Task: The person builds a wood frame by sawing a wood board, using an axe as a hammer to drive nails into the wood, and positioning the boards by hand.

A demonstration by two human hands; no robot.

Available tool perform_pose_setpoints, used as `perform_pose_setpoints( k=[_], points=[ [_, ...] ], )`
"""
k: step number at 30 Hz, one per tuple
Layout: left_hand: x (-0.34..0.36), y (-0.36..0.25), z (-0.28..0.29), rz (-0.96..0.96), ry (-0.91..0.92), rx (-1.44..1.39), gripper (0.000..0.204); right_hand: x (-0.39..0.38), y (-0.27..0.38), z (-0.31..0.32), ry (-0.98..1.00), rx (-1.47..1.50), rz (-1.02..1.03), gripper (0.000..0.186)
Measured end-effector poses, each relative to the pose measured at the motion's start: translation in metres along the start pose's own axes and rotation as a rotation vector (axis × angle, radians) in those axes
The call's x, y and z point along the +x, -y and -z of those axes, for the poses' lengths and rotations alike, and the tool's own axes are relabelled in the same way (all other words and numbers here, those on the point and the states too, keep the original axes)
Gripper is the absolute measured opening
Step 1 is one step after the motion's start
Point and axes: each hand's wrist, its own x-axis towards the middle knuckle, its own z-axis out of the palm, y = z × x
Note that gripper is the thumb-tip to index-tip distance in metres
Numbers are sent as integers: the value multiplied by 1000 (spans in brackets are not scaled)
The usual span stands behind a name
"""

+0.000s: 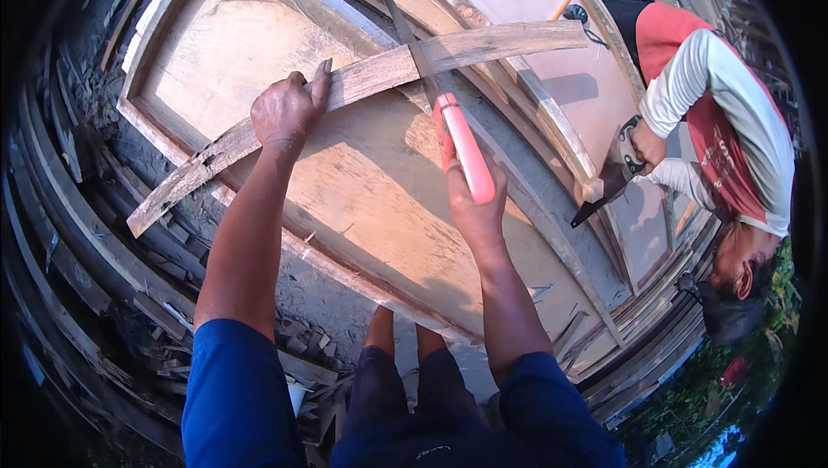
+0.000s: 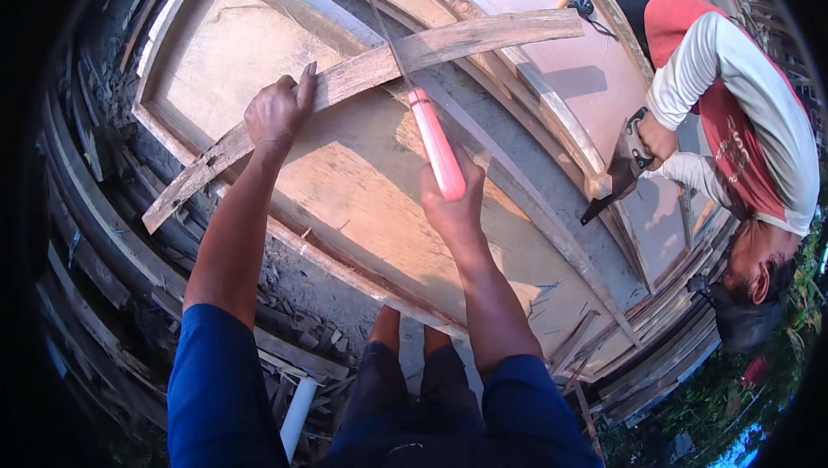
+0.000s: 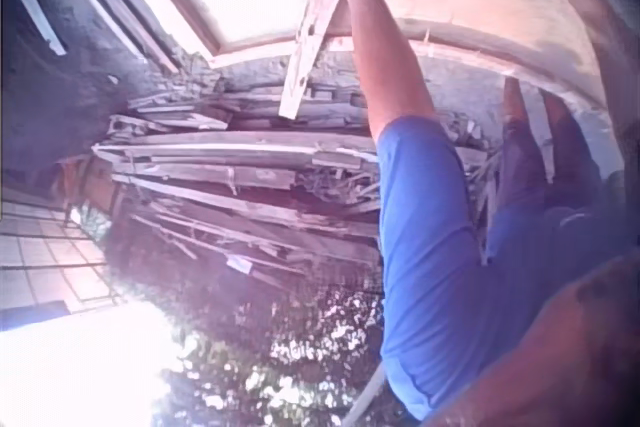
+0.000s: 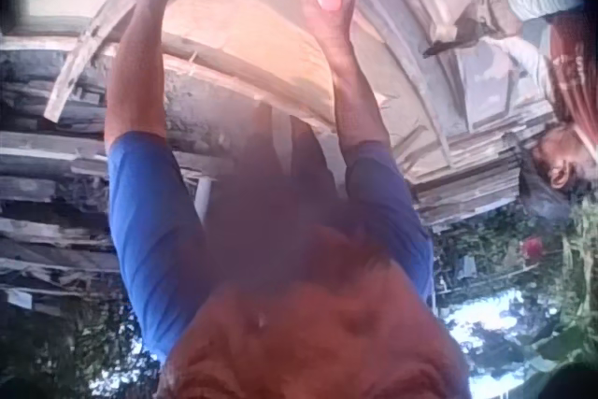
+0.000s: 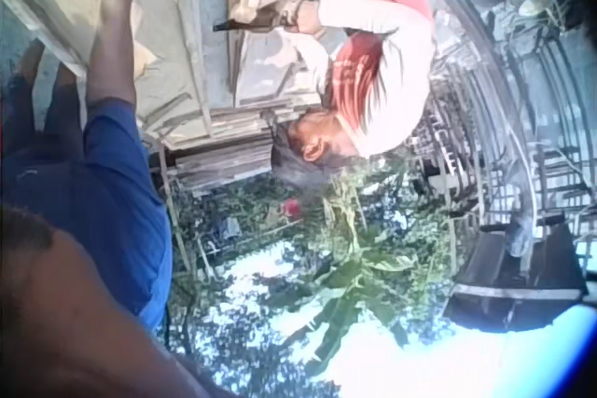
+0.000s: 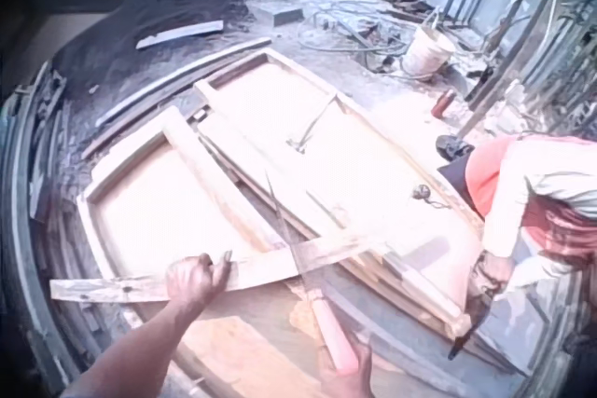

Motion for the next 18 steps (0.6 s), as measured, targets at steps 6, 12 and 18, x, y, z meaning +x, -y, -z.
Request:
perform_pose_setpoints(
  k=[6,12,18],
  points=[
    [2,13,-2,-3,-14,21,75,-5,-3,-6,72,38,-56,41],
    [-2,11,5,35,23,51,68,-128,13,77,129,18,-182,60],
    [1,-6,-4,-6,2,20,70,34,-13,-17,-25,7,65,22]
  ],
)
